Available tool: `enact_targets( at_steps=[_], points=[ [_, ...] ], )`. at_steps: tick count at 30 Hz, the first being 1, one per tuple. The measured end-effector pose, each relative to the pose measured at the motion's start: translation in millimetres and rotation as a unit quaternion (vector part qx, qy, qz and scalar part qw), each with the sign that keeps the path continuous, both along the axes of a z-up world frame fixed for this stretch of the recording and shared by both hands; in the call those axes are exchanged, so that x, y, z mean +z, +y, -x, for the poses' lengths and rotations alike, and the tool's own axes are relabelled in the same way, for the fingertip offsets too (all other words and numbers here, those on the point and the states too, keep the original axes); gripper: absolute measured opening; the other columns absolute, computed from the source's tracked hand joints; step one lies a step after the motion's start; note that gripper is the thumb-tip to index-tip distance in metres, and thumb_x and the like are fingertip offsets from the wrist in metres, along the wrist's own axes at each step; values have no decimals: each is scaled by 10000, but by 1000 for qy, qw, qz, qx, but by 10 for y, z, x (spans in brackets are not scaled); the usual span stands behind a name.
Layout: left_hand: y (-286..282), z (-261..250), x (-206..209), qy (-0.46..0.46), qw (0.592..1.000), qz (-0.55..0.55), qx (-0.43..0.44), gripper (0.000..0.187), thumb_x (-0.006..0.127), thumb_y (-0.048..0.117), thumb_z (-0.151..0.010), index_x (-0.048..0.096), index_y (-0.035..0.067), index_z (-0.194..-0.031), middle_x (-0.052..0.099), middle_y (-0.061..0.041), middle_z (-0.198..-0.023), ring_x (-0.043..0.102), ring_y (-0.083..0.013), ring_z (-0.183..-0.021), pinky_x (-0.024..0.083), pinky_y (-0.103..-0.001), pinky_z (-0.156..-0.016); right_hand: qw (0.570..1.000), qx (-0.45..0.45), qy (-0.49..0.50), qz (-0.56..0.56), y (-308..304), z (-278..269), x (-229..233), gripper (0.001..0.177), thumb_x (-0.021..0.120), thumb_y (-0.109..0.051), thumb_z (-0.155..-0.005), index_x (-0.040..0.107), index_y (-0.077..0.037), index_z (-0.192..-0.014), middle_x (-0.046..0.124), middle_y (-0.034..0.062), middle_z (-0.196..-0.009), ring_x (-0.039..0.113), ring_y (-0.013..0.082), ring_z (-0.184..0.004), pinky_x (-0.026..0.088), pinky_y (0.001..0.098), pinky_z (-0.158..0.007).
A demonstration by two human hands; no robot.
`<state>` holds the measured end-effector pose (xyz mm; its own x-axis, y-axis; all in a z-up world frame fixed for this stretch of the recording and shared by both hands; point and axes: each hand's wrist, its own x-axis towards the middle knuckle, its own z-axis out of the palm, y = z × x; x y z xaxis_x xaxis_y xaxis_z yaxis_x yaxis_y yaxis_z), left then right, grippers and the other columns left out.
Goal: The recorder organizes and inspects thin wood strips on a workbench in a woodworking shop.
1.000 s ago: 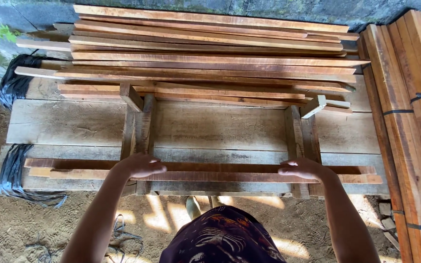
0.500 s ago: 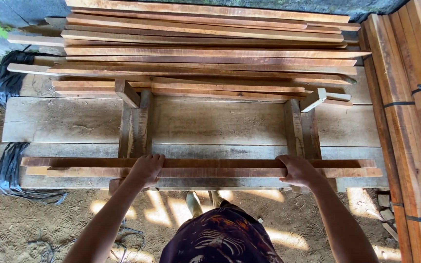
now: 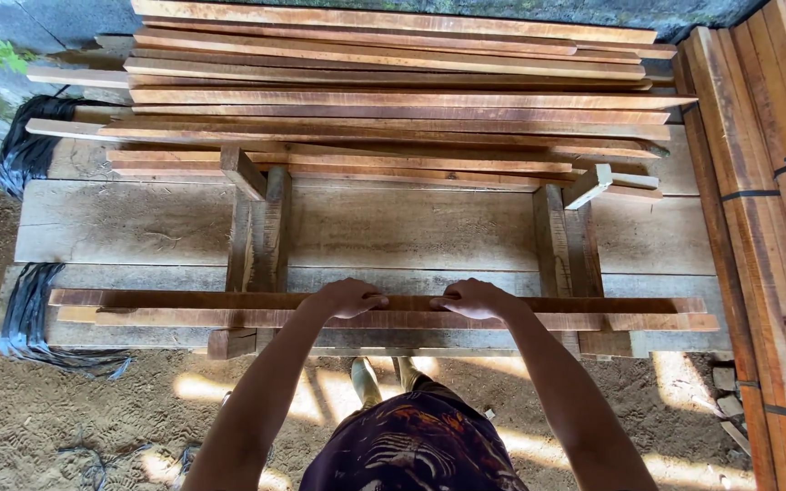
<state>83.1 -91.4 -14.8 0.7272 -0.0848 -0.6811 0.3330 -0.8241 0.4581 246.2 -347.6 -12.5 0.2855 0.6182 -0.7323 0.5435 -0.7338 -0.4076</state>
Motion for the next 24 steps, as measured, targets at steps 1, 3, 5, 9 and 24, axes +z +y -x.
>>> enact_targets(
  at_steps=[1, 3, 5, 9, 24],
  points=[
    [-8, -12, 41, 7, 1000, 3, 4, 584, 359, 558, -1049, 550, 222, -1488, 656, -146, -1359, 623, -386, -1259, 479, -539, -1088, 1000, -4, 7, -1, 10, -5, 19, 552, 483, -571, -1006, 707, -128, -1249, 739, 137, -1009, 722, 334, -974, 521, 450, -905],
    [14, -59, 104, 11, 1000, 6, 7, 553, 376, 513, -1057, 554, 218, -1490, 646, -152, -1389, 612, -393, -1280, 477, -533, -1093, 1000, -9, 12, -2, 45, -48, 45, 544, 490, -560, -998, 715, -117, -1218, 738, 154, -1002, 717, 348, -985, 520, 458, -899],
    [31, -68, 129, 36, 999, 30, 2, 570, 407, 577, -1037, 599, 233, -1449, 653, -154, -1382, 600, -408, -1288, 479, -536, -1098, 999, -8, 44, 0, 54, -64, 32, 533, 517, -540, -985, 734, -100, -1191, 735, 182, -1052, 701, 361, -1038, 523, 439, -904],
    [87, -113, -46, 35, 999, 31, 1, 534, 445, 598, -1022, 640, 284, -1407, 671, -137, -1361, 613, -403, -1269, 493, -527, -1088, 998, -23, 56, -3, 87, -106, 116, 583, 590, -594, -930, 749, -93, -1183, 739, 213, -1103, 697, 392, -1089, 527, 455, -927],
    [250, -308, -139, 67, 992, 110, 12, 643, 574, 684, -947, 671, 216, -1377, 680, -150, -1338, 599, -409, -1282, 474, -544, -1103, 996, -32, 84, -19, 199, -366, 121, 606, 700, -686, -859, 784, -168, -1163, 762, 170, -1110, 699, 384, -1106, 526, 467, -979]
  ],
)
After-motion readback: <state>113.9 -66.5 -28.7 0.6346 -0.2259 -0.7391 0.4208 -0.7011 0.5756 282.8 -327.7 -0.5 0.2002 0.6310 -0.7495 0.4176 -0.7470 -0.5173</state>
